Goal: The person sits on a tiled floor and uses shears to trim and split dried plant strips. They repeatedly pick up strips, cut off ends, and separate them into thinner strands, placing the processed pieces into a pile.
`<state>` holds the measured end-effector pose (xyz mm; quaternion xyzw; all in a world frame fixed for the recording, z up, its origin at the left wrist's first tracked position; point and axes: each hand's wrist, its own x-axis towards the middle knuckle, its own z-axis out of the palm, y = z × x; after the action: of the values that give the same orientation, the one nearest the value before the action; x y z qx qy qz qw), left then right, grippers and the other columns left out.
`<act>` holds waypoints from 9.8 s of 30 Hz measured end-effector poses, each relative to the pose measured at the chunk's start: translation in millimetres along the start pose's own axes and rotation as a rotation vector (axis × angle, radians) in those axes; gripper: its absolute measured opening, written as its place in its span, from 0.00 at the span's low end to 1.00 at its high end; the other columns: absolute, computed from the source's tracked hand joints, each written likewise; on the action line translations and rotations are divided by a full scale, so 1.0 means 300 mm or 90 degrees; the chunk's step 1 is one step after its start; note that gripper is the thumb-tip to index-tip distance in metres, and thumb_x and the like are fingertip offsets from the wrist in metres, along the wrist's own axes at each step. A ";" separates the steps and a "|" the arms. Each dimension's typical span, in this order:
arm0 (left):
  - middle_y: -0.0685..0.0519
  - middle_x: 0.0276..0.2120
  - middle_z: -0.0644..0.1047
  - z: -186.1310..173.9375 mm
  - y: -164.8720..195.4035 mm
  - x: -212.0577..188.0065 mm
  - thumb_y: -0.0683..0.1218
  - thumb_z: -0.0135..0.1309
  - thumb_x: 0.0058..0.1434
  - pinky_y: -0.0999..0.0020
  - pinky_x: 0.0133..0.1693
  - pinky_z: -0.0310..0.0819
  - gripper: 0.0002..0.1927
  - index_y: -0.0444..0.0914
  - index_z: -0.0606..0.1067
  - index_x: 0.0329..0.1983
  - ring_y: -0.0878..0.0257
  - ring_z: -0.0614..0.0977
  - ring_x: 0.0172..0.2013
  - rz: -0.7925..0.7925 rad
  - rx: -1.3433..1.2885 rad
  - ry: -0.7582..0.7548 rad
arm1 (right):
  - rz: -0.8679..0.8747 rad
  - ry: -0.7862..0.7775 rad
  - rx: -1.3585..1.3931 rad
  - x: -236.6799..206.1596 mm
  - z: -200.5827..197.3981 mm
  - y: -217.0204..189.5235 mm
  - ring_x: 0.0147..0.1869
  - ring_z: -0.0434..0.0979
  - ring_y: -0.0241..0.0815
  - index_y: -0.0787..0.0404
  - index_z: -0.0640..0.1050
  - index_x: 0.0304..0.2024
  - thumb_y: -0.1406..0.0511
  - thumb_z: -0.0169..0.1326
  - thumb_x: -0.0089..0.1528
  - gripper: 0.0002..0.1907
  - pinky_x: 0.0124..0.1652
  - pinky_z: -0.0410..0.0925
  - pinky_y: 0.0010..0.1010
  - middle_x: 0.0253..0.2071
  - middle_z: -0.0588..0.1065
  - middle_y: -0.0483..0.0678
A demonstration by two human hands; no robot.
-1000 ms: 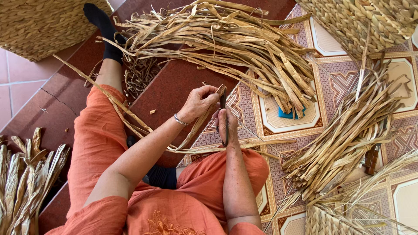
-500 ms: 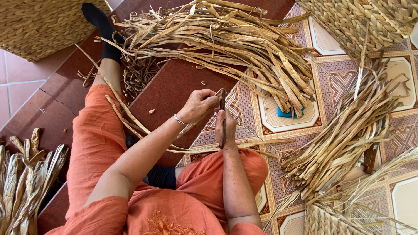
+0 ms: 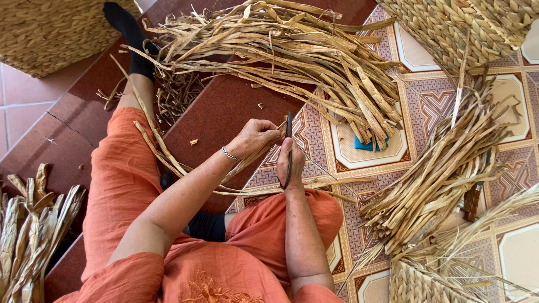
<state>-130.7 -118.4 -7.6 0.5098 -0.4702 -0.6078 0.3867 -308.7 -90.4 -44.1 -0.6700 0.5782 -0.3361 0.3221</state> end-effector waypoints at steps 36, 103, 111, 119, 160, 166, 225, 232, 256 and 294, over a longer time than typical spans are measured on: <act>0.46 0.49 0.75 0.192 0.010 0.260 0.43 0.54 0.60 0.38 0.59 0.60 0.21 0.40 0.72 0.58 0.50 0.72 0.56 0.179 0.847 0.005 | 0.465 0.263 0.694 0.078 -0.225 0.254 0.25 0.73 0.36 0.58 0.74 0.52 0.51 0.51 0.67 0.20 0.24 0.61 0.26 0.31 0.78 0.47; 0.56 0.32 0.82 0.104 0.014 -0.003 0.43 0.64 0.62 0.74 0.37 0.78 0.09 0.33 0.81 0.39 0.71 0.80 0.34 0.026 -0.114 -0.043 | 0.065 0.143 0.617 0.038 -0.158 -0.087 0.35 0.74 0.33 0.65 0.72 0.52 0.77 0.58 0.60 0.18 0.38 0.69 0.23 0.37 0.77 0.47; 0.57 0.34 0.82 0.121 0.008 0.007 0.45 0.61 0.63 0.75 0.38 0.79 0.11 0.34 0.80 0.44 0.73 0.80 0.34 0.025 -0.125 -0.043 | 0.040 0.126 0.478 0.043 -0.150 -0.030 0.31 0.73 0.31 0.62 0.74 0.54 0.67 0.61 0.64 0.17 0.32 0.67 0.22 0.33 0.77 0.44; 0.55 0.33 0.81 0.064 0.045 0.045 0.47 0.60 0.65 0.76 0.33 0.77 0.12 0.32 0.79 0.44 0.72 0.79 0.31 0.060 -0.152 0.091 | -0.008 -0.077 0.240 0.036 -0.105 -0.047 0.27 0.70 0.26 0.62 0.73 0.61 0.46 0.42 0.72 0.30 0.26 0.66 0.19 0.32 0.76 0.42; 0.47 0.35 0.84 -0.097 -0.155 -0.152 0.49 0.53 0.67 0.63 0.39 0.82 0.12 0.38 0.82 0.42 0.58 0.87 0.34 0.077 0.203 0.176 | 0.225 0.428 0.319 0.146 -0.267 0.037 0.29 0.81 0.39 0.67 0.74 0.51 0.75 0.57 0.59 0.17 0.26 0.77 0.22 0.40 0.78 0.54; 0.35 0.38 0.80 -0.271 -0.132 -0.278 0.58 0.44 0.72 0.58 0.33 0.84 0.26 0.29 0.68 0.54 0.51 0.85 0.28 -0.387 -0.261 0.205 | 0.229 0.511 0.288 0.126 -0.362 0.053 0.31 0.79 0.36 0.66 0.75 0.52 0.71 0.56 0.62 0.15 0.28 0.74 0.20 0.40 0.79 0.51; 0.49 0.31 0.81 -0.289 -0.154 -0.394 0.38 0.59 0.63 0.66 0.34 0.79 0.07 0.36 0.77 0.44 0.59 0.84 0.33 0.285 0.390 0.381 | -0.042 -0.156 -0.090 0.109 0.010 -0.082 0.22 0.74 0.31 0.61 0.83 0.46 0.38 0.38 0.68 0.38 0.22 0.63 0.27 0.19 0.73 0.42; 0.48 0.35 0.83 -0.333 -0.228 -0.359 0.39 0.56 0.65 0.70 0.35 0.83 0.09 0.35 0.72 0.48 0.64 0.84 0.33 0.047 0.140 0.393 | 0.021 -0.130 -0.219 0.144 0.005 -0.032 0.23 0.73 0.33 0.59 0.82 0.42 0.41 0.51 0.65 0.29 0.26 0.67 0.32 0.21 0.73 0.40; 0.48 0.43 0.74 -0.493 -0.223 -0.151 0.36 0.56 0.52 0.57 0.46 0.72 0.11 0.40 0.78 0.38 0.50 0.75 0.49 0.273 0.783 0.292 | 0.326 -0.028 -0.185 0.147 -0.196 0.171 0.48 0.81 0.45 0.57 0.81 0.50 0.54 0.70 0.52 0.27 0.49 0.72 0.40 0.44 0.82 0.50; 0.44 0.52 0.72 -0.665 -0.106 0.068 0.37 0.52 0.59 0.51 0.60 0.64 0.15 0.41 0.76 0.49 0.54 0.72 0.56 0.103 1.196 0.199 | 0.370 0.111 0.004 0.080 -0.283 0.046 0.24 0.75 0.32 0.61 0.79 0.52 0.59 0.70 0.57 0.24 0.21 0.62 0.20 0.27 0.77 0.46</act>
<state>62.2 -164.8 -51.1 0.6533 -0.7429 0.1216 -0.0812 -383.7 -119.5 -5.6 -0.4439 0.7703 -0.2875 0.3562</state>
